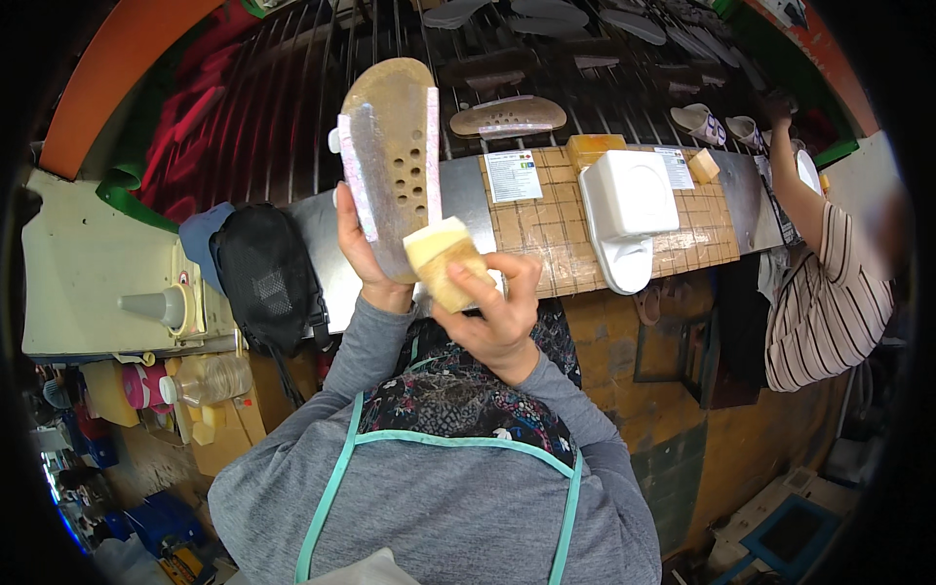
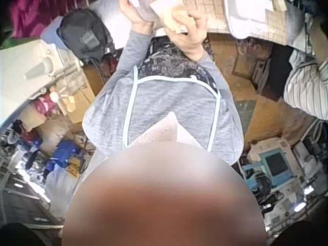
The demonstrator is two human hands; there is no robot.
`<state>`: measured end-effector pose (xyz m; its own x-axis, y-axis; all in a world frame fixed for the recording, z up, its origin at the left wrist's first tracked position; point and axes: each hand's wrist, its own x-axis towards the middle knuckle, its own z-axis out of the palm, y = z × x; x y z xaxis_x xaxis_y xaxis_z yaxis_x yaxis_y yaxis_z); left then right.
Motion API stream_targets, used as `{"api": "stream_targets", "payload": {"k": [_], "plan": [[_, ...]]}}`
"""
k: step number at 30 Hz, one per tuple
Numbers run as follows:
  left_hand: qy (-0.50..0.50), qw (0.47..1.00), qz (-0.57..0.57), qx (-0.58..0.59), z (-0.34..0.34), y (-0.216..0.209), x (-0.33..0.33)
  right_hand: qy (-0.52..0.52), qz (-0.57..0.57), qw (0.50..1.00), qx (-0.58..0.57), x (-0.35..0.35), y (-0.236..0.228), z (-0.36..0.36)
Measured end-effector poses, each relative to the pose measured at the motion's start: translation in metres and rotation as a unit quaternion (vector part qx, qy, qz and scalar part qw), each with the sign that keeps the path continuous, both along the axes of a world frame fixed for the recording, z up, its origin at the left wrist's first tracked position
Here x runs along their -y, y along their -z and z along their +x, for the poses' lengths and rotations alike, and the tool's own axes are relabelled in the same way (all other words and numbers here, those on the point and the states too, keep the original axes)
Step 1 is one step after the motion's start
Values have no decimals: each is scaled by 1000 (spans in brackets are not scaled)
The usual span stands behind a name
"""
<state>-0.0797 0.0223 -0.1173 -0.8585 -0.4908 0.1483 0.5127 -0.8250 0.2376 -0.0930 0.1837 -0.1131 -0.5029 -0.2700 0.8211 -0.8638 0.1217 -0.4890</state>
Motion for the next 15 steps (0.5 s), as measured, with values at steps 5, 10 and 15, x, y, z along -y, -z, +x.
{"api": "stream_targets", "payload": {"k": [5, 10, 15], "plan": [[-78, 996, -17, 51, -3, -11, 2, -30, 10, 999, 13, -9, 6, 8], [-46, 997, -44, 45, -17, -10, -17, -30, -37, 999, -5, -12, 3, -1], [16, 1000, -1, 24, -33, 3, -8, -17, 7, 996, 91, -45, 17, -5]]}}
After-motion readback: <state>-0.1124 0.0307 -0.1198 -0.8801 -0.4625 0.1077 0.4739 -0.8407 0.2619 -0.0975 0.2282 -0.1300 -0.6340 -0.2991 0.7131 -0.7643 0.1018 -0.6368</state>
